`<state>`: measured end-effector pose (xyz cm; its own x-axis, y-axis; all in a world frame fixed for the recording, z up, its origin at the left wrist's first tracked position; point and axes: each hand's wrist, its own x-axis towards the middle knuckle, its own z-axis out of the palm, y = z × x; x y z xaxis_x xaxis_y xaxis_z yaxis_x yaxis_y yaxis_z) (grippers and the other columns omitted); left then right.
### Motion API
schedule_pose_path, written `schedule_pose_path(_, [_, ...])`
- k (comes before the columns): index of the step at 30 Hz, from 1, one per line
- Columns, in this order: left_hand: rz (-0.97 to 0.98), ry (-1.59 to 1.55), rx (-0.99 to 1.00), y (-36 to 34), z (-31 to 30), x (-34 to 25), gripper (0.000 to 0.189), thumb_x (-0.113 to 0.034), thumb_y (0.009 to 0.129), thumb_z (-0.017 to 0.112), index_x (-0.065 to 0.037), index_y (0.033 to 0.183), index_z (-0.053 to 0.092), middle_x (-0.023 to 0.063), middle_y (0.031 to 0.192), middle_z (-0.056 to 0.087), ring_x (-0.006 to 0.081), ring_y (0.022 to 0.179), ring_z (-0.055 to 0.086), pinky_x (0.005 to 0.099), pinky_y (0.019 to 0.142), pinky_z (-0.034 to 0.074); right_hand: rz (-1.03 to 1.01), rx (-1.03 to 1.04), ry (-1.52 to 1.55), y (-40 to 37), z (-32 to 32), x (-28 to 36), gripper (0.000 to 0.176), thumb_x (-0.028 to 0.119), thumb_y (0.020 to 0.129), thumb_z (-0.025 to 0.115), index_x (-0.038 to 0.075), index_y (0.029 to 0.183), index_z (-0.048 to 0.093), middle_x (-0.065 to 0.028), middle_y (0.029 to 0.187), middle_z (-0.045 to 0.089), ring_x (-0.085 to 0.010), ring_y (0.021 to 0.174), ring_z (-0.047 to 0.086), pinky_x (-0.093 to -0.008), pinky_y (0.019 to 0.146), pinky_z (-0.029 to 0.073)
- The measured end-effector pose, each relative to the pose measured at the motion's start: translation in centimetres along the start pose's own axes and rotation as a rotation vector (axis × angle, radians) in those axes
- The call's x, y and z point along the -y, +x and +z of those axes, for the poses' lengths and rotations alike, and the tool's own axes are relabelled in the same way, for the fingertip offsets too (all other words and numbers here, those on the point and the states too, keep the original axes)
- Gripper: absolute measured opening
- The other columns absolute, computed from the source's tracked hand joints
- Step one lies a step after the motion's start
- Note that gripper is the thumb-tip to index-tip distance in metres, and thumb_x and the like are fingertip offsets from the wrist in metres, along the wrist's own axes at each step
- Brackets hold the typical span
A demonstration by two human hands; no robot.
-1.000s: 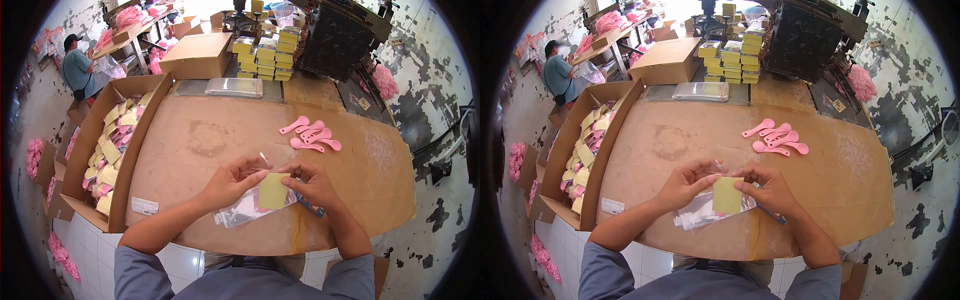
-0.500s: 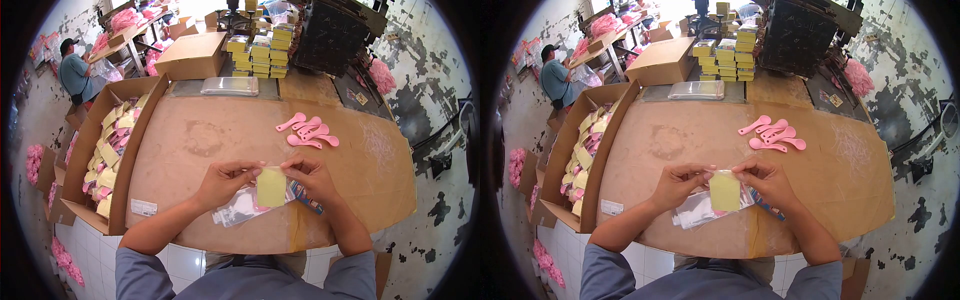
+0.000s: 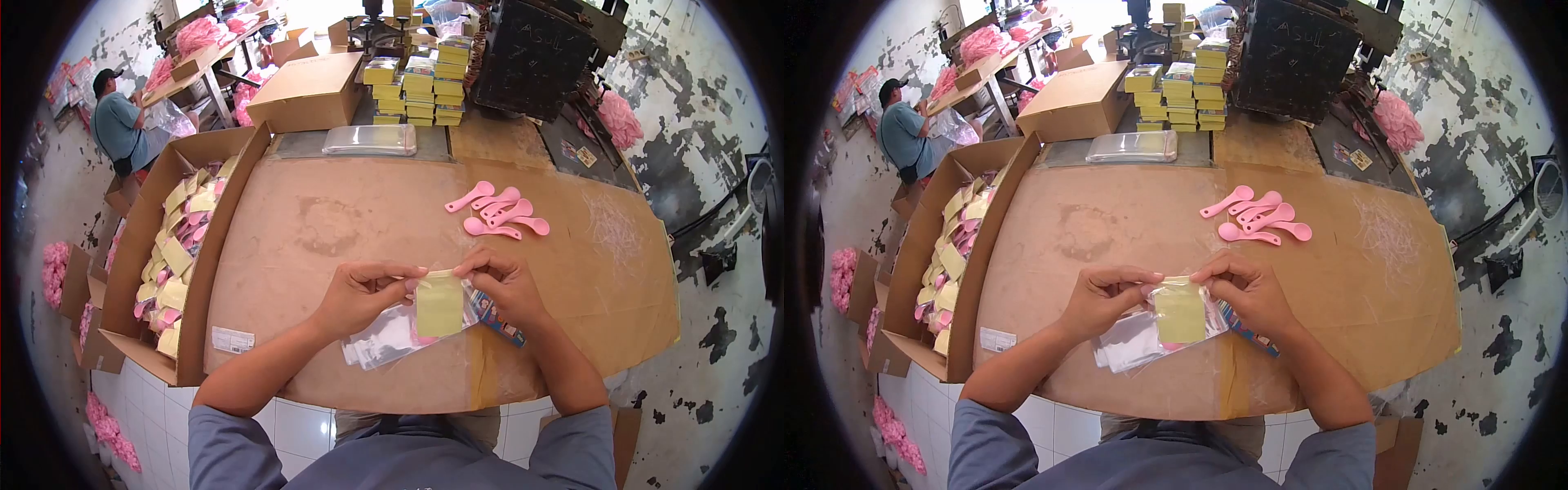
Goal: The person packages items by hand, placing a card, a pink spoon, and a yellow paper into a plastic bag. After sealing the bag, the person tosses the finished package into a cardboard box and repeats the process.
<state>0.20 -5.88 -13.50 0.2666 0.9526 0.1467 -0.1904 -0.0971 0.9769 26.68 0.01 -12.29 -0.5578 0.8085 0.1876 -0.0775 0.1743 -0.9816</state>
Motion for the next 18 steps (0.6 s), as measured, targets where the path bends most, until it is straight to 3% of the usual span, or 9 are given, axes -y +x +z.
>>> schedule_pose_path(6, [-0.095, -0.151, -0.035, 0.2, -0.2, -0.4, 0.026, -0.014, 0.102, 0.067, 0.005, 0.119, 0.073, 0.0116, 0.111, 0.076, 0.0135, 0.096, 0.072, 0.0293, 0.084, 0.062, 0.048, 0.034, 0.020, 0.2, -0.1, 0.6, 0.014, 0.001, 0.096, 0.067, -0.003, 0.107, 0.075, -0.0057, 0.105, 0.069, -0.0112, 0.090, 0.065, -0.0259, 0.079, 0.053])
schedule_pose_path(13, [-0.113, -0.023, 0.008, 0.6, -0.5, 0.3, 0.028, -0.010, 0.102, 0.067, 0.006, 0.125, 0.069, 0.0127, 0.110, 0.075, 0.0126, 0.095, 0.073, 0.0276, 0.083, 0.062, 0.066, 0.033, 0.044, 0.2, -0.1, -0.4, 0.017, -0.001, 0.095, 0.069, -0.003, 0.112, 0.072, -0.0047, 0.107, 0.068, -0.0115, 0.096, 0.067, -0.0274, 0.085, 0.055])
schedule_pose_path(18, [-0.123, -0.009, 0.003, 0.6, -0.3, -0.4, 0.030, -0.009, 0.101, 0.068, 0.006, 0.127, 0.067, 0.0120, 0.112, 0.075, 0.0123, 0.095, 0.074, 0.0263, 0.083, 0.062, 0.043, -0.007, 0.054, 0.2, 0.4, -0.5, 0.036, 0.000, 0.096, 0.068, -0.002, 0.131, 0.060, -0.0056, 0.107, 0.068, -0.0131, 0.098, 0.067, -0.0299, 0.089, 0.053])
